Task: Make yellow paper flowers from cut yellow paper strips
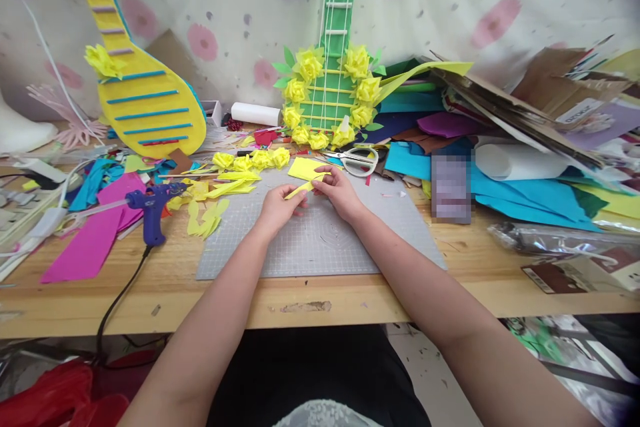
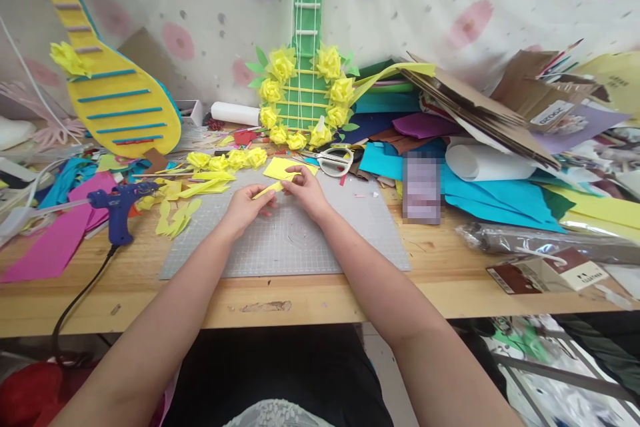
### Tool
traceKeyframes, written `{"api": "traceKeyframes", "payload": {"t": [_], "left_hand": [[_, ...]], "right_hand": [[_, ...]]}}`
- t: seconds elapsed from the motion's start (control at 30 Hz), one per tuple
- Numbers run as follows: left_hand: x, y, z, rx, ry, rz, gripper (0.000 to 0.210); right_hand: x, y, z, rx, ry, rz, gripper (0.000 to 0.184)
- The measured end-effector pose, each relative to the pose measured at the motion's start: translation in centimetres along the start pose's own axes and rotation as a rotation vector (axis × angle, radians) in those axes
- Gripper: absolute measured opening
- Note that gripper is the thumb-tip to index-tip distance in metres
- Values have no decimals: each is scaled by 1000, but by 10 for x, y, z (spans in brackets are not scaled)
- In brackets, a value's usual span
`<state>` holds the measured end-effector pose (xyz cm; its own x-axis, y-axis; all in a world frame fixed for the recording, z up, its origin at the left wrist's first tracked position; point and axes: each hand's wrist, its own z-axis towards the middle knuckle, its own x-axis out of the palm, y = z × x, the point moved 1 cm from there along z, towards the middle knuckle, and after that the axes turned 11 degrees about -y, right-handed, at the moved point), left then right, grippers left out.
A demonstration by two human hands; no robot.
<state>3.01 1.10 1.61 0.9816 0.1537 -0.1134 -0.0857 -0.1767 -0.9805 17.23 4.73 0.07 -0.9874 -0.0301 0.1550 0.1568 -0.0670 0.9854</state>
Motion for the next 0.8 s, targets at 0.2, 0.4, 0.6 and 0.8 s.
{"api": "traceKeyframes", "payload": {"t": [0.2, 0.4, 0.6, 0.8], "left_hand": [[-5, -5, 0, -183, 108, -79, 18], [-10, -8, 2, -216, 141, -143, 24], [-2, -3, 3, -149, 74, -37, 24], [-4, -4, 1, -145, 100, -39, 22]], "right_hand": [[-3, 1, 2, -8, -100, 6, 36], [-1, -3, 4, -6, -125, 7, 37], [1, -2, 3, -19, -136, -7, 38], [-4, -1, 4, -2, -200, 29, 36]]}}
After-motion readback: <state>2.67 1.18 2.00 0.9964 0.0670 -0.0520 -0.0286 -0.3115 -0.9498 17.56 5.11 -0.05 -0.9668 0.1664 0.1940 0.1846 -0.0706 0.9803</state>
